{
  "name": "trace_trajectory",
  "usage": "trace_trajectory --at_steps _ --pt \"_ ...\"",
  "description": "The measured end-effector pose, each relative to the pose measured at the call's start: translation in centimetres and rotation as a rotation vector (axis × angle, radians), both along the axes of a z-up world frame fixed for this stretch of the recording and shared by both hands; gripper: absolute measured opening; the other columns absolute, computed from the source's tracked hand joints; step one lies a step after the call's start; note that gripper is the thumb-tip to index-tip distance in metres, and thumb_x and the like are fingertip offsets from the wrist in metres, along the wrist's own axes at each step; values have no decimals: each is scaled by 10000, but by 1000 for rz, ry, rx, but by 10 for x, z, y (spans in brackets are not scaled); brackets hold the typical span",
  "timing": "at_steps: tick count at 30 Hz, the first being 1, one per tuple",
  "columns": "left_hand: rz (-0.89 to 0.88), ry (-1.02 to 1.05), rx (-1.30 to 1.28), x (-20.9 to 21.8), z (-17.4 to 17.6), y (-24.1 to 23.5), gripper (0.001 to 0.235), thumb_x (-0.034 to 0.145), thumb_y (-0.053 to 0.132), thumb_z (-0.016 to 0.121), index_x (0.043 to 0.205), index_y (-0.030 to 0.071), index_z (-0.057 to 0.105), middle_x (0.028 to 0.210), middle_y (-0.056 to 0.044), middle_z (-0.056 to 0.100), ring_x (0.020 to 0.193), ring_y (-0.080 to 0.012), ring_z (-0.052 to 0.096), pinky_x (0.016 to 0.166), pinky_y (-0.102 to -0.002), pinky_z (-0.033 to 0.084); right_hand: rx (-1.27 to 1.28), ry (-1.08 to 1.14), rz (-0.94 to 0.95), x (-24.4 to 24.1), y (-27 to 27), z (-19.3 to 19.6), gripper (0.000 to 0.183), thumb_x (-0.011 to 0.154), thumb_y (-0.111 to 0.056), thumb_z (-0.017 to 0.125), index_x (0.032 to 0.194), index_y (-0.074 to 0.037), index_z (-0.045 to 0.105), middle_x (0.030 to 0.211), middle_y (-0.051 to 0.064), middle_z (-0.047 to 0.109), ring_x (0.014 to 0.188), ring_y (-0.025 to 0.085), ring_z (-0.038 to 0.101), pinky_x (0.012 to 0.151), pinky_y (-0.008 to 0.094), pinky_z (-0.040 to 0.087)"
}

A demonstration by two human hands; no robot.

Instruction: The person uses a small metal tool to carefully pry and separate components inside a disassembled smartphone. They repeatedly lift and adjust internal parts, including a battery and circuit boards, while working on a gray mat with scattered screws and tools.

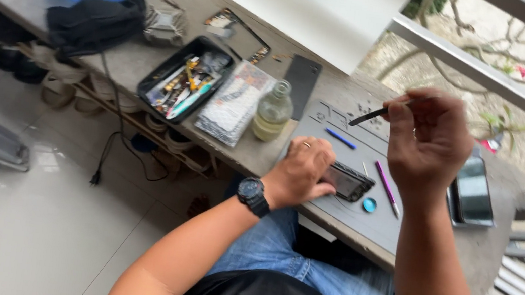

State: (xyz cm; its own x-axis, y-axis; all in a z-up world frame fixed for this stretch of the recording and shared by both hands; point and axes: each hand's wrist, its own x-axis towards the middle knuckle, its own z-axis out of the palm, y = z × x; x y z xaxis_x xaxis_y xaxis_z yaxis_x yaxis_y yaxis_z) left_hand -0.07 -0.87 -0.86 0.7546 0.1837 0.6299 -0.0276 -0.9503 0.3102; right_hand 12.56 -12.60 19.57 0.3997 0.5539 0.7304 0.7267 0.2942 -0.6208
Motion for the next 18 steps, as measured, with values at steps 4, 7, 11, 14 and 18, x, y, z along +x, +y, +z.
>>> trace_trajectory --at_steps 4,7,11,14,18 --pt "-5 -38 -43 -3 4 -4 816 754 425 1117 1311 111 611 1378 -165 666 1220 -359 659 1133 -489 424 34 22 115 -20 50 26 206 1201 198 733 1272 65 592 1142 241 743 997 286 791 933 351 679" --pt "9 -58 -16 0 1 -6 825 741 456 1120 1277 112 597 1343 -152 667 1127 -323 648 1088 -458 446 18 7 170 -24 81 20 193 1180 168 745 1235 45 607 1134 256 820 977 280 813 887 332 694" --pt "90 -116 16 6 -12 -10 735 694 509 1022 1211 140 651 1270 -88 663 1219 -316 693 1157 -465 452 3 -44 292 -23 99 5 138 1146 177 778 1202 117 667 1111 292 827 985 315 849 868 410 694" --pt "96 -113 13 7 -14 -12 727 709 505 1019 1214 132 652 1269 -92 661 1225 -314 695 1164 -463 446 -64 -91 265 -27 104 -2 87 1151 146 759 1189 90 704 1084 262 840 964 321 859 832 410 691" --pt "118 -91 13 6 -11 -14 746 691 500 1034 1222 140 653 1264 -84 665 1246 -310 703 1182 -461 443 -283 -184 180 -37 108 2 60 1189 -5 729 1195 18 783 1108 210 856 1004 417 854 849 517 676"
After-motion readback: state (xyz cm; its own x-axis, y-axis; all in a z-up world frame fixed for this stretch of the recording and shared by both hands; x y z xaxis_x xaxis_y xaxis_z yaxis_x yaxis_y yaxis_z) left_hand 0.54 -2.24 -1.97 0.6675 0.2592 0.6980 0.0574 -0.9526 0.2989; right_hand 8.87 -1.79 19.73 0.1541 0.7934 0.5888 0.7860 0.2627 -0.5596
